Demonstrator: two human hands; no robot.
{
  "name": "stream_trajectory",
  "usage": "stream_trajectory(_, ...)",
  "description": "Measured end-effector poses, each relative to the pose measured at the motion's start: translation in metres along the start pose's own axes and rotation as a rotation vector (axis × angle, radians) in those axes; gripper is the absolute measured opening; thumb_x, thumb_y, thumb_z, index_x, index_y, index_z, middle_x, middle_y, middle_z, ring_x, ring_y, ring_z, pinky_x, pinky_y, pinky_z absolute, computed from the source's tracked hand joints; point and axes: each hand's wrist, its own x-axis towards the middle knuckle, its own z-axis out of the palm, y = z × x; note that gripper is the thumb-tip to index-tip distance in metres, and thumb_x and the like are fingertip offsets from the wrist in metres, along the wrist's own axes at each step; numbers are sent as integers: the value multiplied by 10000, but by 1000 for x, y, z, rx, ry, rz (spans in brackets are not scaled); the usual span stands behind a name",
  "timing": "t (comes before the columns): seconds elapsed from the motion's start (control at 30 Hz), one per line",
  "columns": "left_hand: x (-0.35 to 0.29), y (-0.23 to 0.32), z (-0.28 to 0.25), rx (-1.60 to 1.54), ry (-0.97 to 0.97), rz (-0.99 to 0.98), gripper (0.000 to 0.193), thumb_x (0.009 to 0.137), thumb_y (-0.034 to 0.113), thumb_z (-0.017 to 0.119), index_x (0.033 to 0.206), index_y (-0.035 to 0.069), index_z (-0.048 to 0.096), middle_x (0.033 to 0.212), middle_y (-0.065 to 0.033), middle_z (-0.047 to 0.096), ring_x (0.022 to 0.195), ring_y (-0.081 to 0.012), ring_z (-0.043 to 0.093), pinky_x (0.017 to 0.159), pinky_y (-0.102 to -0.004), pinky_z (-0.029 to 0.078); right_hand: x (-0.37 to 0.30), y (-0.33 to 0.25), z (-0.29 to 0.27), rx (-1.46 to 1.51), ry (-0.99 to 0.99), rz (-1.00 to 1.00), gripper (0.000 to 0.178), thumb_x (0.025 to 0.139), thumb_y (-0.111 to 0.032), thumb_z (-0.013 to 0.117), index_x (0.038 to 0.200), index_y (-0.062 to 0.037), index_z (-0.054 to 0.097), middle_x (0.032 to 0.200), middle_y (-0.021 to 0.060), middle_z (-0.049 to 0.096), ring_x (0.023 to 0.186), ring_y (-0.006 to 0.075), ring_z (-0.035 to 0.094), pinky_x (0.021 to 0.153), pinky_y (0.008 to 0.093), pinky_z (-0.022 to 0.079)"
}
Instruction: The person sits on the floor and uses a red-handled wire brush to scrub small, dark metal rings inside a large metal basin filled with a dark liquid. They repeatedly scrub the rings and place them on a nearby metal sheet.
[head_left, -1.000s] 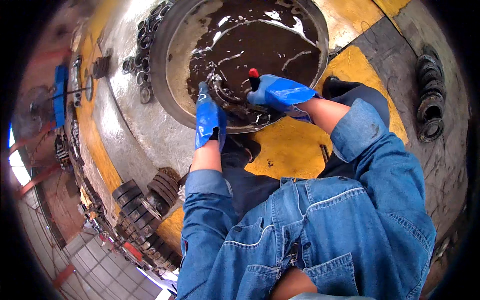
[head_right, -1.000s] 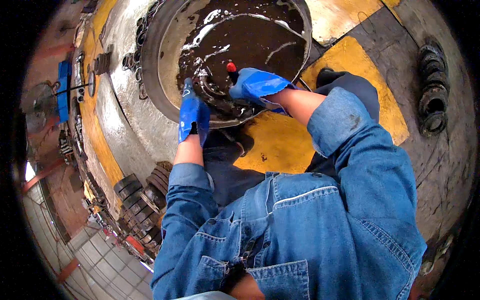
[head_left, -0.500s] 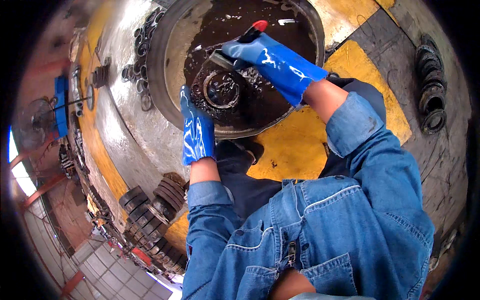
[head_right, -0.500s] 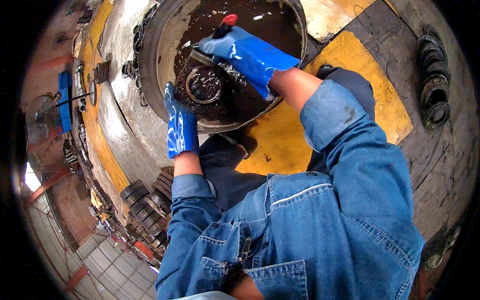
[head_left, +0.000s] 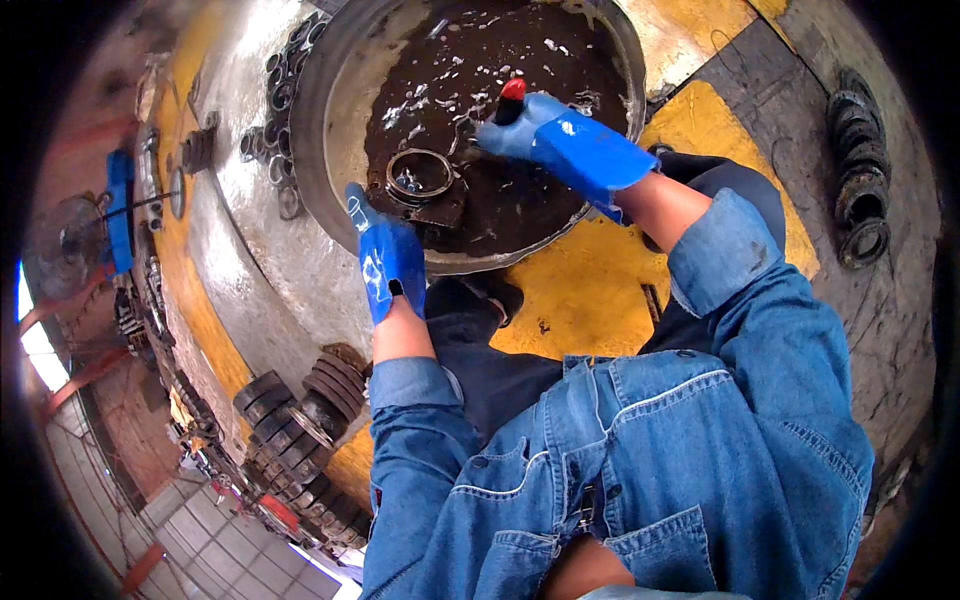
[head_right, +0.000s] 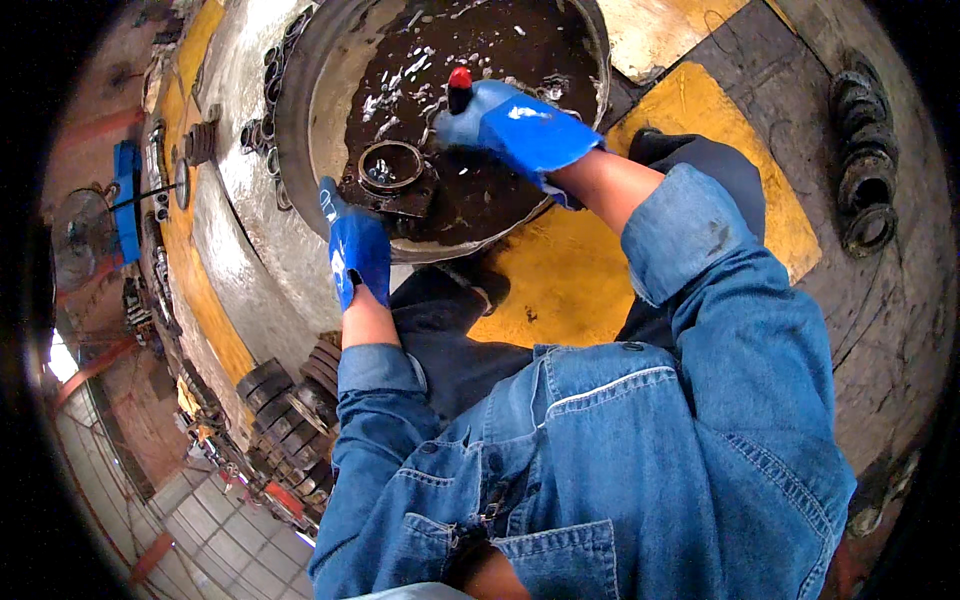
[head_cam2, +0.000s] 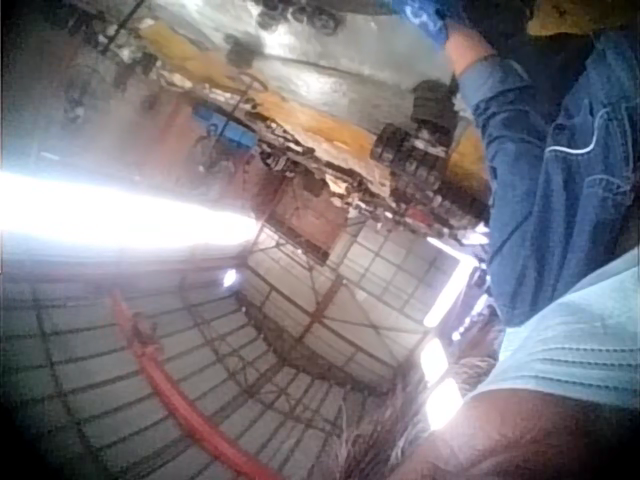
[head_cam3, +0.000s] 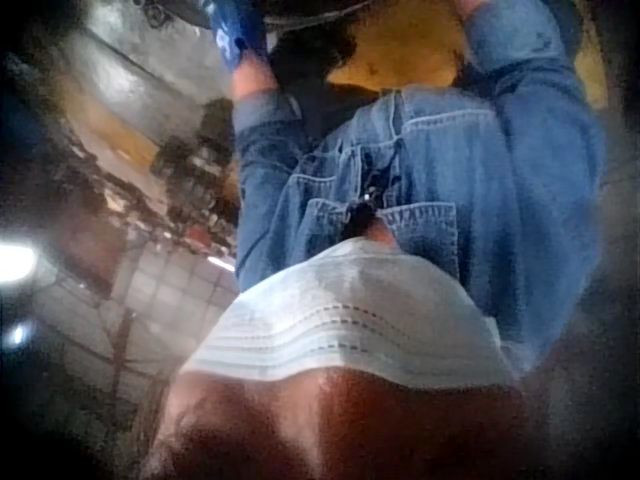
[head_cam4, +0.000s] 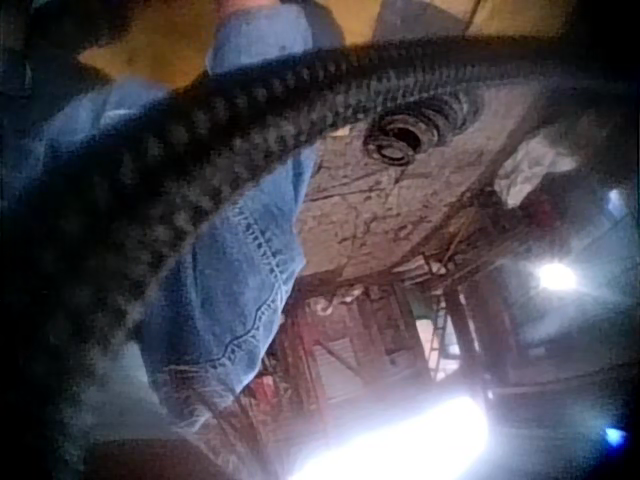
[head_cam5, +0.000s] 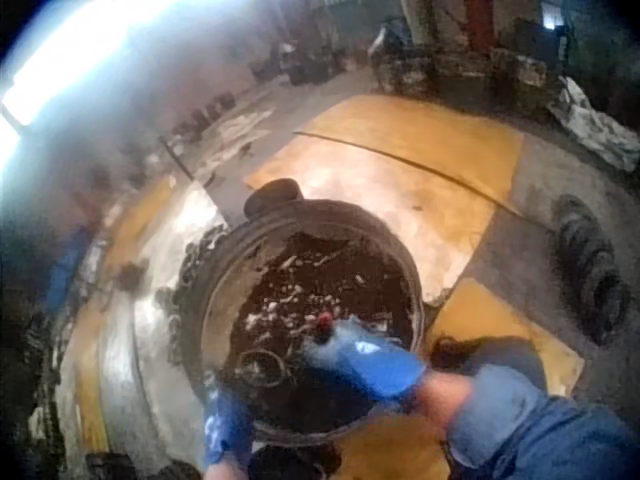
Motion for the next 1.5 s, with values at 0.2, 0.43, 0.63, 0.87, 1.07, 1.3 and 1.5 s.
stream_trajectory(0.2, 27, -17, 16, -743, -61, -303, 649, 1122, 554, 377, 1377, -4, 589, 996, -63, 675, 860, -226, 491, 914, -310, 450, 10, 3, 38, 260, -218, -236, 397, 897, -406, 757, 1061, -46, 788, 910, 60, 762, 848, 140, 671, 798, 321, 545)
stream_trajectory(0.43, 53, -94, -13, -786, -142, -126, 597, 1065, 390, 433, 1541, 32, 472, 1342, -175, 651, 1220, -335, 622, 1023, -480, 501, 12, 9, 9, -78, -72, 7, 343, 921, -381, 741, 1019, -54, 775, 897, 68, 775, 816, 126, 687, 774, 320, 557)
stream_trajectory(0.63, 36, 46, 32, -1175, -35, -546, 714, 1044, 527, 377, 1535, 19, 481, 1523, -188, 556, 1370, -391, 539, 1190, -546, 407, 32, 40, 14, -222, 337, -54, 405, 901, -443, 720, 997, -52, 757, 866, 145, 745, 804, 229, 709, 785, 383, 555)
stream_trajectory(0.87, 7, 28, 30, -753, -132, -280, 632, 1063, 394, 363, 1553, 1, 430, 1511, -186, 567, 1360, -368, 550, 1183, -506, 413, 22, -10, -5, 42, -1, -128, 407, 873, -435, 777, 1095, -94, 784, 989, 112, 776, 916, 219, 727, 861, 356, 561)
stream_trajectory(1.07, 5, 31, 36, -690, -182, -236, 573, 1080, 281, 351, 1569, -15, 387, 1501, -184, 576, 1351, -348, 559, 1177, -472, 419, 11, -40, 12, -95, -227, -212, 322, 921, -341, 763, 1098, -72, 781, 923, 68, 771, 875, 133, 710, 847, 314, 565)
stream_trajectory(1.3, 1, 41, 35, -642, -163, -170, 521, 1099, 148, 337, 1587, -34, 336, 1489, -182, 587, 1341, -325, 570, 1170, -433, 426, 24, 42, 2, 458, 137, -16, 455, 882, -433, 762, 1049, -9, 769, 914, 130, 755, 858, 193, 708, 803, 344, 541)
stream_trajectory(1.5, -22, 57, 33, -325, -146, 60, 489, 1118, 76, 346, 1594, -34, 330, 1434, -173, 625, 1291, -293, 600, 1135, -400, 452, 22, 25, -3, -38, 154, 81, 506, 871, -457, 751, 1163, -44, 747, 1069, 187, 759, 976, 296, 729, 867, 383, 558)
